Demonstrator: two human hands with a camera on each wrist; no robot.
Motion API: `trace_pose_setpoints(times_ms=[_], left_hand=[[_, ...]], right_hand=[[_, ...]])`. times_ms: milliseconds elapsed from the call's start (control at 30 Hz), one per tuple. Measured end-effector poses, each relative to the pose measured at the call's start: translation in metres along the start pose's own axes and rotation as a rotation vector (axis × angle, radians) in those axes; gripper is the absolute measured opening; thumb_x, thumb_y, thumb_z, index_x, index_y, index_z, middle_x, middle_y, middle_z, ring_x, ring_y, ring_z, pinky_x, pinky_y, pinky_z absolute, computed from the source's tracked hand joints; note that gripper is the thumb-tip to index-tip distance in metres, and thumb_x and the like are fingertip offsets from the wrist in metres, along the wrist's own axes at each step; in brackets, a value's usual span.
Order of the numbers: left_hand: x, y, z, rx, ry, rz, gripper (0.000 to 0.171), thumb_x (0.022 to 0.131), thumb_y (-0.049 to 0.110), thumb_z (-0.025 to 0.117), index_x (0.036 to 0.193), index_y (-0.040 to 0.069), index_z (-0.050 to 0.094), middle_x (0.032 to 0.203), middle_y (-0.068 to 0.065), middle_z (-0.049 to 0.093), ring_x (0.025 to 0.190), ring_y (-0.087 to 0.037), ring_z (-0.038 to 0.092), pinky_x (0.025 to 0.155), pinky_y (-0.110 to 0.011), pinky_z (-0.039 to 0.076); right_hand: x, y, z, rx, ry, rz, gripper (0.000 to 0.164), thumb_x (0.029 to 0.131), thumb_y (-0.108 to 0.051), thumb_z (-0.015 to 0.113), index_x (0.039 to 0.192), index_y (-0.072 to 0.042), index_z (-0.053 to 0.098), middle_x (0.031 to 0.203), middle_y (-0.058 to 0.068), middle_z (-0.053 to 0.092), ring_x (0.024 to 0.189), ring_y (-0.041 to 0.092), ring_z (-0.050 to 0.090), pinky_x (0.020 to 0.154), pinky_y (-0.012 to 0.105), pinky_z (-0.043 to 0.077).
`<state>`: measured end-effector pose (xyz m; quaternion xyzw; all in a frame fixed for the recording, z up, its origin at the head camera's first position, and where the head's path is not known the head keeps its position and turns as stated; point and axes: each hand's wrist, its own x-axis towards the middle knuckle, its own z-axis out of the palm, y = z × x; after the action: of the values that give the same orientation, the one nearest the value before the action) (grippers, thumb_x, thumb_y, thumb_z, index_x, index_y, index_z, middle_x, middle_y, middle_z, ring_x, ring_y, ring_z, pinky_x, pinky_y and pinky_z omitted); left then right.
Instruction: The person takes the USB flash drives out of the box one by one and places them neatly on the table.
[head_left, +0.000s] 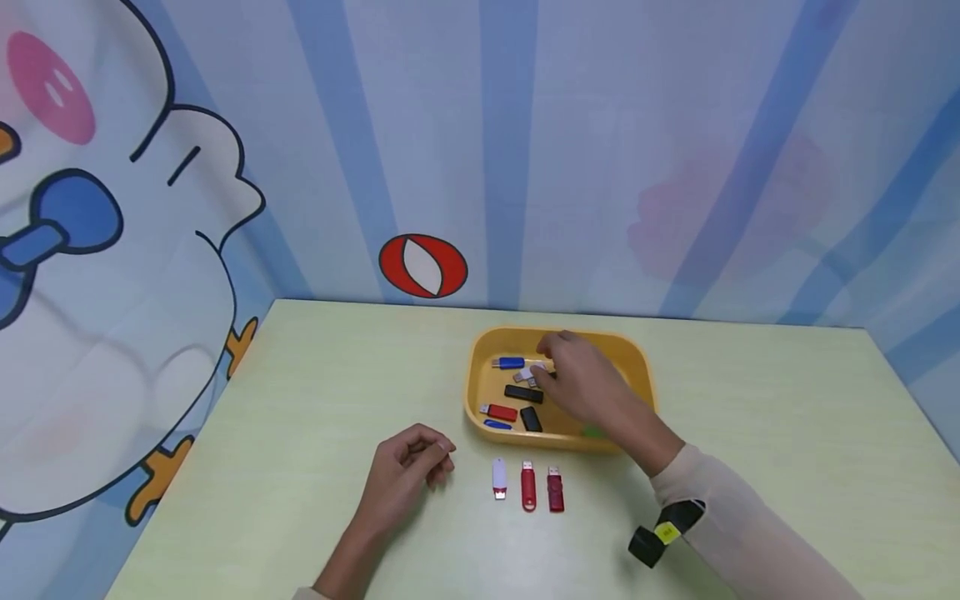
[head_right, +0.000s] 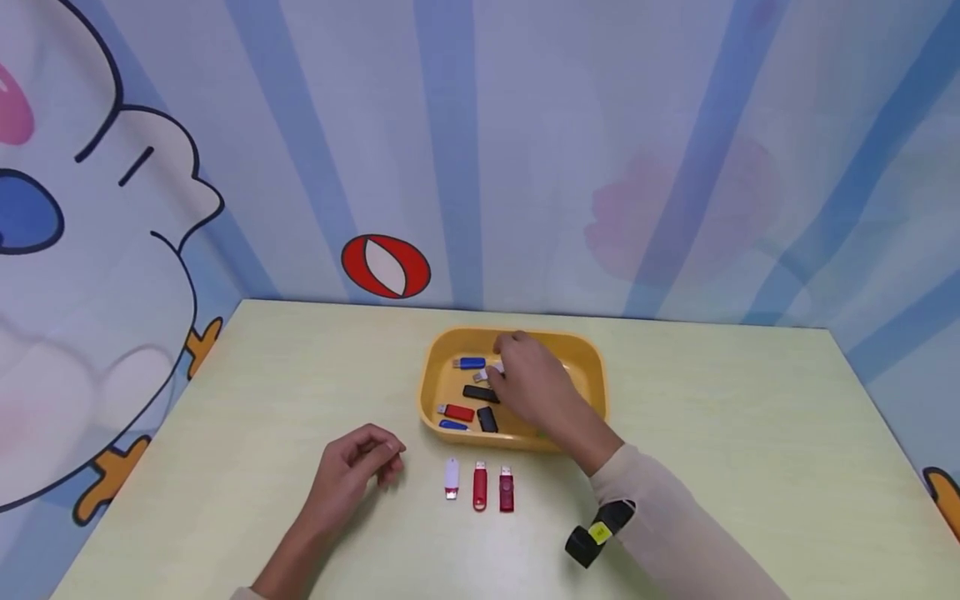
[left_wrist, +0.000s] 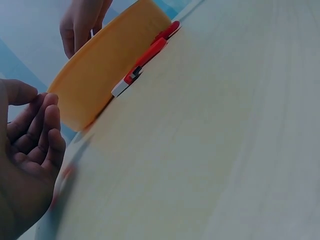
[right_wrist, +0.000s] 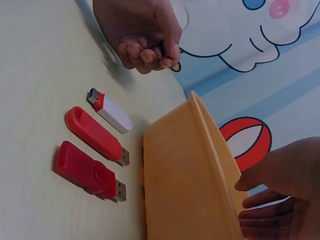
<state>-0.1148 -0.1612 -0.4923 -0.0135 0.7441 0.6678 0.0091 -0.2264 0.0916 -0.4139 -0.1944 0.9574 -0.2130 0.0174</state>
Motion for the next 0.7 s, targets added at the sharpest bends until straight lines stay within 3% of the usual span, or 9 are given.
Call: trace_pose_setpoints(times_ms=[367,700], left_hand=[[-0.002,-0.001,0.0,-0.009,-0.002,0.001,0.011,0.103,0.004,0.064,0.099,-0.004,0.071,0.082,-0.016,0.072,0.067,-0.013,0.064,0.064,-0.024,0.056],[0.0,0.0,0.002,-0.009,0.004,-0.006,0.011,0.103,0.004,0.064,0.099,-0.003,0.072,0.081,-0.015,0.072,0.066,-0.014,0.064,0.063,-0.024,0.056]], right_hand=[[0.017,0.0,0.013,-0.003,-0.085,0.049,0.041,0.104,-0.027,0.069,0.131,0.003,0.065,0.126,0.02,0.069,0.085,0.022,0.063,0.074,0.033,0.058],[0.027,-0.002,0.023,-0.081,-0.106,0.076,0.036,0.103,-0.029,0.07,0.119,0.003,0.064,0.094,0.012,0.06,0.074,0.02,0.059,0.061,0.027,0.048]])
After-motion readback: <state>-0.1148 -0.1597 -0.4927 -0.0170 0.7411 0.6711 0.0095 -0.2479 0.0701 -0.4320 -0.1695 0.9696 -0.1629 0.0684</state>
